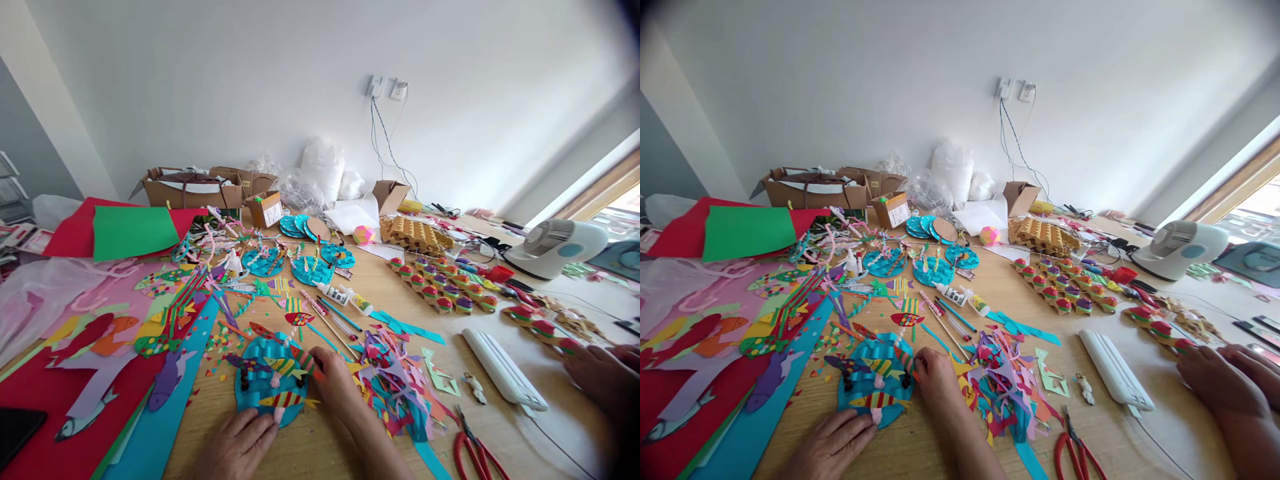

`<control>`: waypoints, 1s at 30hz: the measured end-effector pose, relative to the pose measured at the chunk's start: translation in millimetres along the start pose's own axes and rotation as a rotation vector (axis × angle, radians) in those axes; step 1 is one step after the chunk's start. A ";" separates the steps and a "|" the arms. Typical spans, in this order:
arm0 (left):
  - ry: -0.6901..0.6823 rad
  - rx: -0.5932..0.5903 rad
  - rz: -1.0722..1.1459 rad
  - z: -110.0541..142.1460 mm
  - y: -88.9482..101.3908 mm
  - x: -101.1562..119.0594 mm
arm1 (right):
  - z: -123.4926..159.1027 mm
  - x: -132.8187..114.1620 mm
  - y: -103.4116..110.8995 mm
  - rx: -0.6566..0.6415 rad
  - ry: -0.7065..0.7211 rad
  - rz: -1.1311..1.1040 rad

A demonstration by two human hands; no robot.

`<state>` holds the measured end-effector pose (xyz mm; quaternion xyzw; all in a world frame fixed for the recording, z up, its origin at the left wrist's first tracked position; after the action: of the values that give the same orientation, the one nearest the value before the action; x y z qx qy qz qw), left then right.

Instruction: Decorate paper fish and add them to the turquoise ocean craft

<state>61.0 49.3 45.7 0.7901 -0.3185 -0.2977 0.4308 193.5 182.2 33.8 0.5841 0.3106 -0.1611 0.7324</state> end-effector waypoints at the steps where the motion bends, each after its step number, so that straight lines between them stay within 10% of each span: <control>1: 0.001 0.012 -0.005 0.0 1.5 -0.4 | -0.1 0.1 0.1 0.002 -0.001 0.000; 12: 0.010 0.121 -0.010 6.5 -3.9 -2.3 | -0.8 2.9 -0.9 0.014 -0.007 -0.015; 30: 0.037 -0.077 0.073 -1.2 -0.8 1.2 | 1.3 -0.5 0.8 0.004 -0.014 -0.005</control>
<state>62.8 49.4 45.3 0.7663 -0.3272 -0.2791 0.4773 194.0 181.1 34.8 0.5837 0.3069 -0.1677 0.7328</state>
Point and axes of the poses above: each hand's wrist, its own z-axis away from the middle knuckle, its own y-axis out of the back of the hand, x = y × z, the point moved 10 cm from there along -z, towards the middle knuckle, and after that the axes turned 7 degrees about -x, right-handed, at the moved point
